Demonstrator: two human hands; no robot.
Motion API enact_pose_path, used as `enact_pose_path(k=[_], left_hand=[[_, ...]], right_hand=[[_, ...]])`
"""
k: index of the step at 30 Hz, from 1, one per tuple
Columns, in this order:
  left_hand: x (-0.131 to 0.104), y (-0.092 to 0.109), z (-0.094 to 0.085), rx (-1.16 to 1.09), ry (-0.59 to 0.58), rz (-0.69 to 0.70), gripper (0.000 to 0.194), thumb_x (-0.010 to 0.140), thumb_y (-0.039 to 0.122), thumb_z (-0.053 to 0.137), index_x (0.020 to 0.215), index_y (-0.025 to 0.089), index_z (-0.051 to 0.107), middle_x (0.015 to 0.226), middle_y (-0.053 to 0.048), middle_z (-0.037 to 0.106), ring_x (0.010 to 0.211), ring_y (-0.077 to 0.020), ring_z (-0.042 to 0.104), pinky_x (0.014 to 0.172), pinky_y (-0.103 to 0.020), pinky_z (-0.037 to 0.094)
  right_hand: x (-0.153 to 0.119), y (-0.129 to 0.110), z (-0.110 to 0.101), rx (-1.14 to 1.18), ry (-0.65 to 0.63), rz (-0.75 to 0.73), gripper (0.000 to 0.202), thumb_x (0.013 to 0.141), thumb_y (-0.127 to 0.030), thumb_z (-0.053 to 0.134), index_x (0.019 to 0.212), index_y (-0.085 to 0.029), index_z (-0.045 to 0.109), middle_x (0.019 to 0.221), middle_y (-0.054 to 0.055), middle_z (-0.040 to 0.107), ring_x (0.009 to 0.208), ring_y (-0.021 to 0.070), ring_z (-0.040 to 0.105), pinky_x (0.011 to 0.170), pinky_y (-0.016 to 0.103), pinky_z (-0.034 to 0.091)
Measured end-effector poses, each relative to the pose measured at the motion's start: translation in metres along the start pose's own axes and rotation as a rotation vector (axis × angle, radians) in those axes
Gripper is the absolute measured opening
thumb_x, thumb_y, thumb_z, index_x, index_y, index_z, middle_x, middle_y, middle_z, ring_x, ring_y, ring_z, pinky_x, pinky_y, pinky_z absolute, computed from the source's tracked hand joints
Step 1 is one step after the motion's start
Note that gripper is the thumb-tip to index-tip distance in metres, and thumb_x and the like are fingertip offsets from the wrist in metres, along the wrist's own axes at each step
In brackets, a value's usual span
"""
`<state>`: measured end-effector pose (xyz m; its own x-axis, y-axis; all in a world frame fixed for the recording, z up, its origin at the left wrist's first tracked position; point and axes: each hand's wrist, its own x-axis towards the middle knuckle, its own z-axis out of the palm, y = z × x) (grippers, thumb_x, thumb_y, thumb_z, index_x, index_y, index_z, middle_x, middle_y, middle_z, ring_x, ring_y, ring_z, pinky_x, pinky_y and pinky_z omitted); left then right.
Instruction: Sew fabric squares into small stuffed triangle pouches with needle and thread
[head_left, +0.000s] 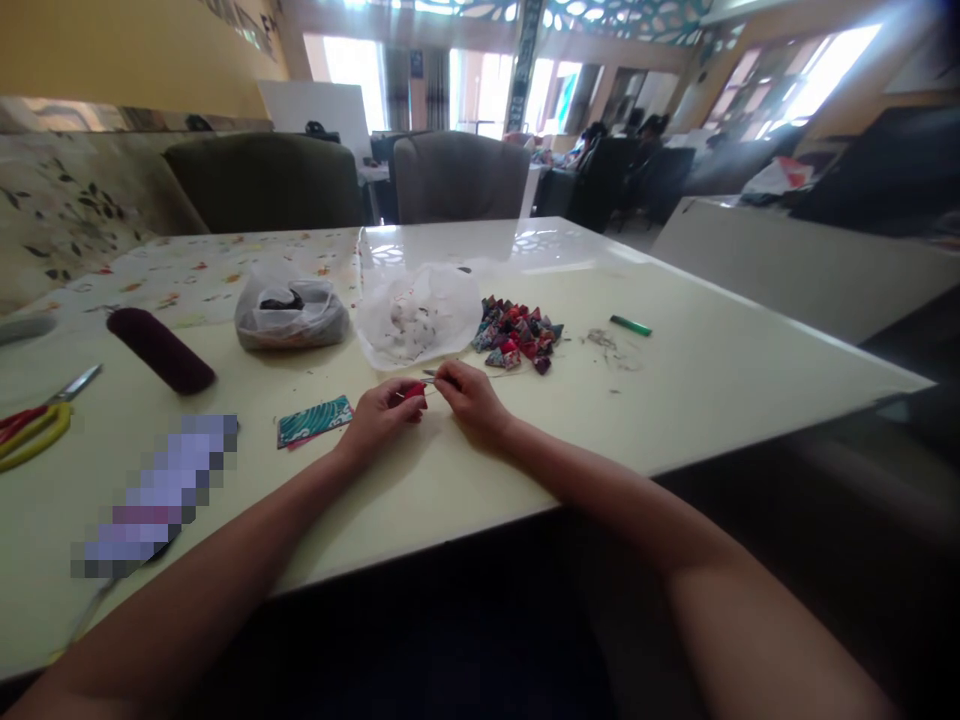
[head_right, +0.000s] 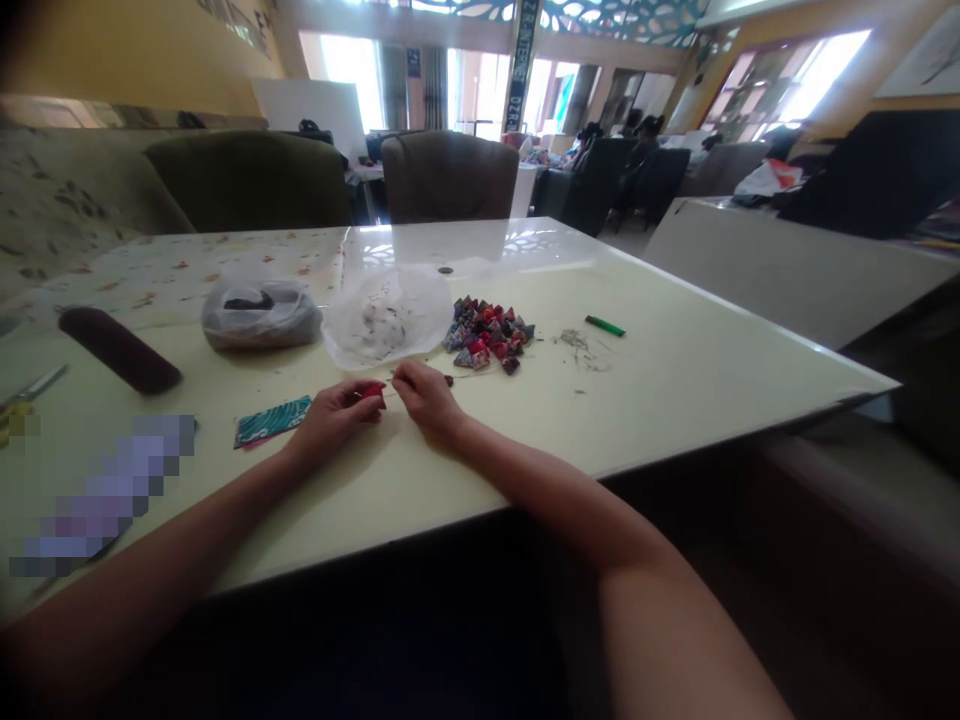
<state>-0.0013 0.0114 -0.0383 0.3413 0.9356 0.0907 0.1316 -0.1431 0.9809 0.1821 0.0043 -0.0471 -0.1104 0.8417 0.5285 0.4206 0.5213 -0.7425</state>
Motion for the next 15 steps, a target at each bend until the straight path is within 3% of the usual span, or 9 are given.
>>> enact_pose_path(k=[3, 7, 9, 11, 15], left_hand=[[0.0, -0.001, -0.001, -0.021, 0.009, -0.047, 0.038, 0.073, 0.042, 0.077, 0.099, 0.015, 0.072, 0.082, -0.005, 0.073, 0.067, -0.0158, 0.066, 0.069, -0.03, 0.055], [0.003, -0.003, -0.004, -0.131, 0.06, -0.121, 0.04, 0.069, 0.042, 0.081, 0.095, 0.014, 0.071, 0.08, -0.003, 0.07, 0.064, -0.012, 0.063, 0.067, -0.026, 0.055], [0.005, -0.004, -0.005, -0.183, 0.074, -0.14, 0.041, 0.068, 0.045, 0.082, 0.093, 0.014, 0.071, 0.078, -0.003, 0.069, 0.065, -0.0116, 0.063, 0.066, -0.025, 0.055], [0.006, -0.005, -0.006, -0.209, 0.077, -0.143, 0.042, 0.067, 0.047, 0.082, 0.091, 0.014, 0.071, 0.076, -0.003, 0.067, 0.064, -0.0121, 0.063, 0.065, -0.026, 0.056], [0.008, -0.007, -0.006, -0.246, 0.083, -0.148, 0.039, 0.067, 0.043, 0.082, 0.091, 0.014, 0.07, 0.075, -0.003, 0.067, 0.067, -0.0133, 0.064, 0.069, -0.028, 0.057]], right_hand=[[0.01, 0.015, -0.018, -0.078, 0.049, -0.046, 0.017, 0.088, -0.026, 0.05, 0.073, -0.02, 0.051, 0.071, 0.0, 0.054, 0.068, 0.014, 0.048, 0.068, 0.027, 0.037], [0.025, 0.041, -0.062, -0.284, 0.3, -0.011, 0.016, 0.09, -0.026, 0.049, 0.075, -0.02, 0.053, 0.073, 0.003, 0.057, 0.071, 0.0161, 0.051, 0.07, 0.028, 0.039], [0.028, 0.05, -0.081, -0.389, 0.34, 0.019, 0.018, 0.09, -0.025, 0.051, 0.073, -0.019, 0.054, 0.075, 0.004, 0.058, 0.073, 0.0172, 0.053, 0.072, 0.029, 0.04], [0.027, 0.053, -0.088, -0.476, 0.27, 0.017, 0.019, 0.09, -0.024, 0.053, 0.072, -0.018, 0.056, 0.079, 0.006, 0.06, 0.077, 0.0179, 0.055, 0.074, 0.029, 0.04], [0.021, 0.047, -0.073, -0.59, -0.082, -0.072, 0.011, 0.089, -0.027, 0.062, 0.091, -0.017, 0.068, 0.098, 0.008, 0.063, 0.084, 0.0175, 0.057, 0.076, 0.027, 0.04]])
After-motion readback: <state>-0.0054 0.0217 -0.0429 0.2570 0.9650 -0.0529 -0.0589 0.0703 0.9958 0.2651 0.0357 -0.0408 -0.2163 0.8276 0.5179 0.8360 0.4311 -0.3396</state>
